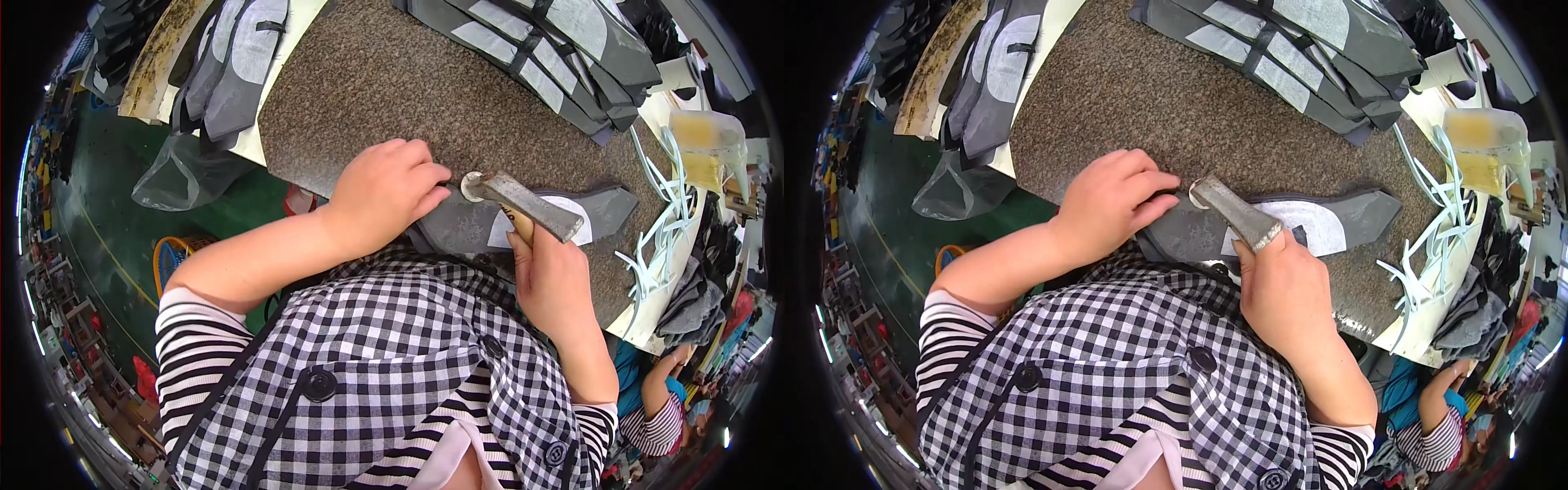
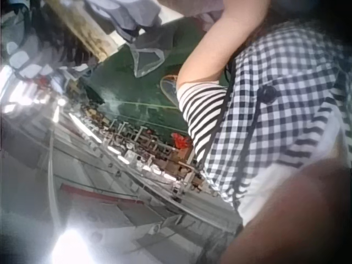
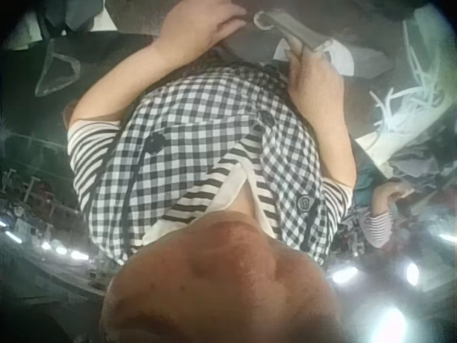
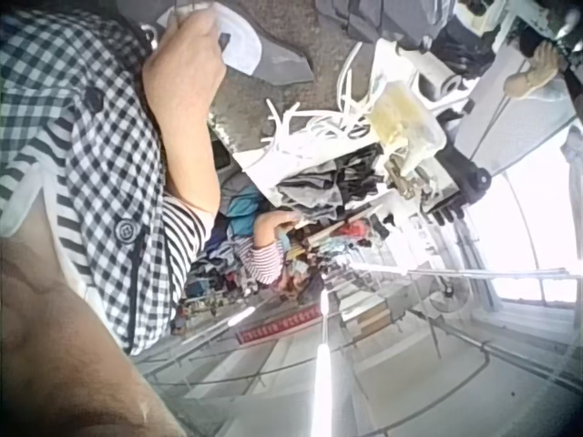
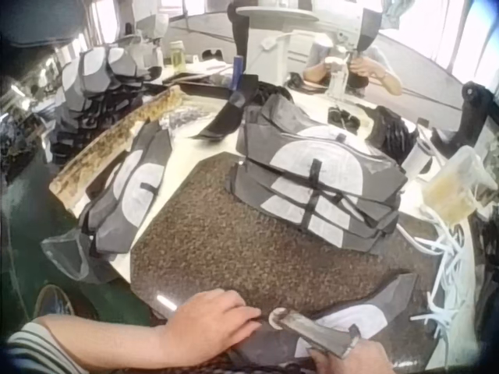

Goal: The worker uses a hammer to flatten and bond shoe upper components on a manufacturing workbench.

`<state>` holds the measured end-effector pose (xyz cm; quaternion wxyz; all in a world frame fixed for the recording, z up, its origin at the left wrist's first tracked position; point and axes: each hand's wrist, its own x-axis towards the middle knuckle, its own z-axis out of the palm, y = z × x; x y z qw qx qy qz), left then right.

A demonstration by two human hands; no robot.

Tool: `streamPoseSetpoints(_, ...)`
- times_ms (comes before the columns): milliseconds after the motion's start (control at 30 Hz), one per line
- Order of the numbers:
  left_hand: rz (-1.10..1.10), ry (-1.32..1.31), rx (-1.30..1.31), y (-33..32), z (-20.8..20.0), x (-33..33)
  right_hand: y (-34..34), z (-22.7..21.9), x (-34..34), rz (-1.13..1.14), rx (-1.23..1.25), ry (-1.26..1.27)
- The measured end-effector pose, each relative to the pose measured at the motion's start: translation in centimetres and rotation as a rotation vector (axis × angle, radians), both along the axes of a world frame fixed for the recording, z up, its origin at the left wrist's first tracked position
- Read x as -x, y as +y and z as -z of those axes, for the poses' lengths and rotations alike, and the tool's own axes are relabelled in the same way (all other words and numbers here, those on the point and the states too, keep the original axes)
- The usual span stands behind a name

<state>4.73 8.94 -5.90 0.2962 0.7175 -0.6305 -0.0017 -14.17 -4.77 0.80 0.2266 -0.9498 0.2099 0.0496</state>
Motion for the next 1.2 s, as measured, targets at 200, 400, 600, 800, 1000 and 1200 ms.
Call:
streamPoseSetpoints(200, -0.060, 0.230, 0.119, 0.8, 0.7, 0.5, 0.0, 0.0, 0.2, 0.015, -0.005, -0.012)
streamPoseSetpoints(400, 0.076, 0.013, 0.096, 1.2, 0.6, 0.4, 0.7, 0.3, -0.4, 0.073, 0.028, -0.268)
streamPoseSetpoints(600, 0.089, -0.051, -0.050, 1.6, 0.3, 0.9, 0.8, 1.2, 0.4, -0.044, 0.100, -0.188)
streamPoseSetpoints(800, 0.052, 0.054, 0.210, 2.3, 1.2, 1.2, 1.4, 0.4, -0.7, 0.031, 0.073, -0.032)
streamPoseSetpoints(1000, 0.083, 0.041, 0.181, 2.4, 1.4, 1.3, 1.7, 1.8, -0.3, -0.013, 0.027, -0.099)
streamPoseSetpoints(1200, 0.043, 0.022, 0.150, 2.5, 1.7, 1.6, 0.8, 0.7, -0.1, 0.029, 0.011, -0.318)
